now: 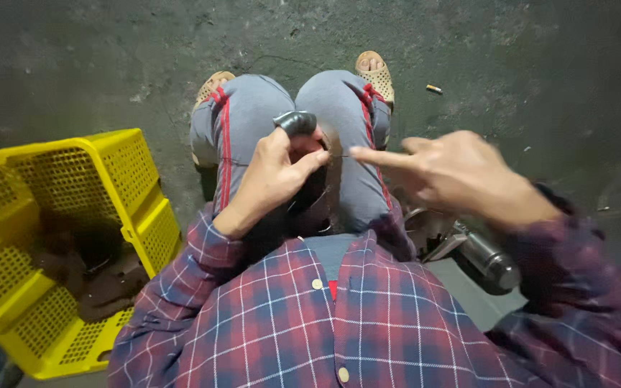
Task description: The person sits on the ground and sews a brown shoe held on their lap using a needle and thread. They repeatedly push the needle through the shoe and pull the thread to stitch the sole.
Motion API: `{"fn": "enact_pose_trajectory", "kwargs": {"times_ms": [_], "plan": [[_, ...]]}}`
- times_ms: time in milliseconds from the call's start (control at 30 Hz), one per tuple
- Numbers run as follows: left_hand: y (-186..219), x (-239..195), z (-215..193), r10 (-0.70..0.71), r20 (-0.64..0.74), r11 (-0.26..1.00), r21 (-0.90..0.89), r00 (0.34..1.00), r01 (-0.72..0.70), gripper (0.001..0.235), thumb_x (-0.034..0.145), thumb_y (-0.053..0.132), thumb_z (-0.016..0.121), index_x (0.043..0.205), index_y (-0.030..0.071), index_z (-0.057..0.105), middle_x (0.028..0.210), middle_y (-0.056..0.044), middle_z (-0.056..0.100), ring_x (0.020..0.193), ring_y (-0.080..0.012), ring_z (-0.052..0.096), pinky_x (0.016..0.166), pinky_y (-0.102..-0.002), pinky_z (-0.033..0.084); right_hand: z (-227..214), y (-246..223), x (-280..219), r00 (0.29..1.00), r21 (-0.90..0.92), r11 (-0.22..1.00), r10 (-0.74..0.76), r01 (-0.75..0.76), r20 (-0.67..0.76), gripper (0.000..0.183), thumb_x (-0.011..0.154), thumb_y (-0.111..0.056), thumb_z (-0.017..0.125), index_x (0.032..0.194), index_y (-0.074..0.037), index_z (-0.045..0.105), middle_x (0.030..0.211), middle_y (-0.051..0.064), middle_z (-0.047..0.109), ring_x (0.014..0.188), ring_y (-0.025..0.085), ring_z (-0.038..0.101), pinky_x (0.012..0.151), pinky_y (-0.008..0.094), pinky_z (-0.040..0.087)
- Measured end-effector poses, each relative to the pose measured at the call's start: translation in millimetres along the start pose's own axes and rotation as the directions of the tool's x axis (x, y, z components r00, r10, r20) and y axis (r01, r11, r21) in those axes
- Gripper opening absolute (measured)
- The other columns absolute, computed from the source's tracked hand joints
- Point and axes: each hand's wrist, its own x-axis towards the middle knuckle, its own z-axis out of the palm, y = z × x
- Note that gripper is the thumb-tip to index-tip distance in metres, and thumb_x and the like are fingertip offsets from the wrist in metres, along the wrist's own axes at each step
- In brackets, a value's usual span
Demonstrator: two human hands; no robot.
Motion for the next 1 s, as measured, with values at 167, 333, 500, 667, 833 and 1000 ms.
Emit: {"fn": "enact_pose_trajectory", "kwargs": {"times_ms": [167, 333, 500, 667, 833, 1000], "plan": [[4.1, -10.8, -4.8, 0.448, -0.027, 0.781, 0.498, 0.894, -0.376, 0.022, 0.094, 0.006, 0.056, 0.114, -0.004, 0.051, 0.093, -0.022, 0.049, 0.084, -0.0384, 0.049, 0.076, -0.046, 0.04, 23.9, 16.9, -31.6, 0.849, -0.08, 0.989, 0.151, -0.128, 0.507, 0.087, 0.08, -0.044, 0.062, 0.149, -0.053, 0.008, 0.074, 0.0, 0.054, 0.054, 0.026, 0.062, 0.041, 0.041, 0.045], [14.5, -38.9, -1.8, 0.463, -0.052, 0.739, 0.574, 0.885, -0.353, 0.009, 0.088, 0.007, 0.066, 0.087, -0.001, 0.063, 0.076, -0.015, 0.055, 0.067, -0.0341, 0.061, 0.056, -0.034, 0.049, 70.4, -11.6, -18.7, 0.967, 0.548, 0.815, 0.25, -0.187, -0.042, 0.039, 0.084, -0.029, 0.067, 0.121, -0.021, 0.062, 0.071, 0.007, 0.067, 0.066, 0.032, 0.068, 0.056, 0.042, 0.052], [8.0, -40.1, 0.8, 0.41, -0.013, 0.827, 0.427, 0.912, -0.365, 0.009, 0.086, 0.002, 0.066, 0.091, -0.005, 0.065, 0.076, -0.023, 0.061, 0.072, -0.044, 0.064, 0.063, -0.046, 0.052, 113.0, -33.8, 0.3, 0.843, 0.843, 0.512, 0.518, -0.167, -0.147, 0.016, 0.083, -0.015, 0.072, 0.099, -0.015, 0.071, 0.057, 0.002, 0.06, 0.051, 0.015, 0.056, 0.05, 0.028, 0.046], [15.4, -38.0, -2.7, 0.036, -0.03, 0.987, 0.159, 0.999, -0.03, 0.012, 0.088, 0.023, 0.067, 0.083, 0.013, 0.071, 0.067, -0.005, 0.07, 0.064, -0.0214, 0.069, 0.062, -0.031, 0.052, 119.8, -42.6, 7.4, 0.824, 0.863, 0.499, 0.521, -0.081, -0.224, 0.005, 0.084, -0.017, 0.073, 0.088, -0.014, 0.072, 0.062, 0.002, 0.065, 0.055, 0.017, 0.062, 0.053, 0.026, 0.05], [-4.4, -26.1, 2.3, -0.066, 0.034, 0.985, 0.163, 0.997, 0.059, 0.017, 0.086, 0.024, 0.067, 0.073, 0.013, 0.069, 0.059, -0.006, 0.066, 0.056, -0.0175, 0.064, 0.058, -0.033, 0.051, 108.4, -54.3, 9.8, 0.89, 0.783, 0.621, 0.373, -0.029, -0.262, 0.009, 0.085, -0.016, 0.069, 0.092, -0.011, 0.07, 0.068, 0.009, 0.065, 0.061, 0.028, 0.064, 0.054, 0.035, 0.051], [5.6, -27.5, 0.9, -0.158, -0.009, 0.987, 0.018, 0.987, 0.159, 0.018, 0.086, 0.018, 0.064, 0.069, 0.013, 0.068, 0.054, -0.004, 0.065, 0.051, -0.009, 0.06, 0.048, -0.024, 0.052, 72.2, -51.9, 0.7, 0.933, 0.419, 0.9, 0.248, -0.122, -0.262, 0.025, 0.094, -0.031, 0.054, 0.113, -0.016, 0.057, 0.077, 0.008, 0.059, 0.064, 0.031, 0.064, 0.053, 0.043, 0.05]]}}
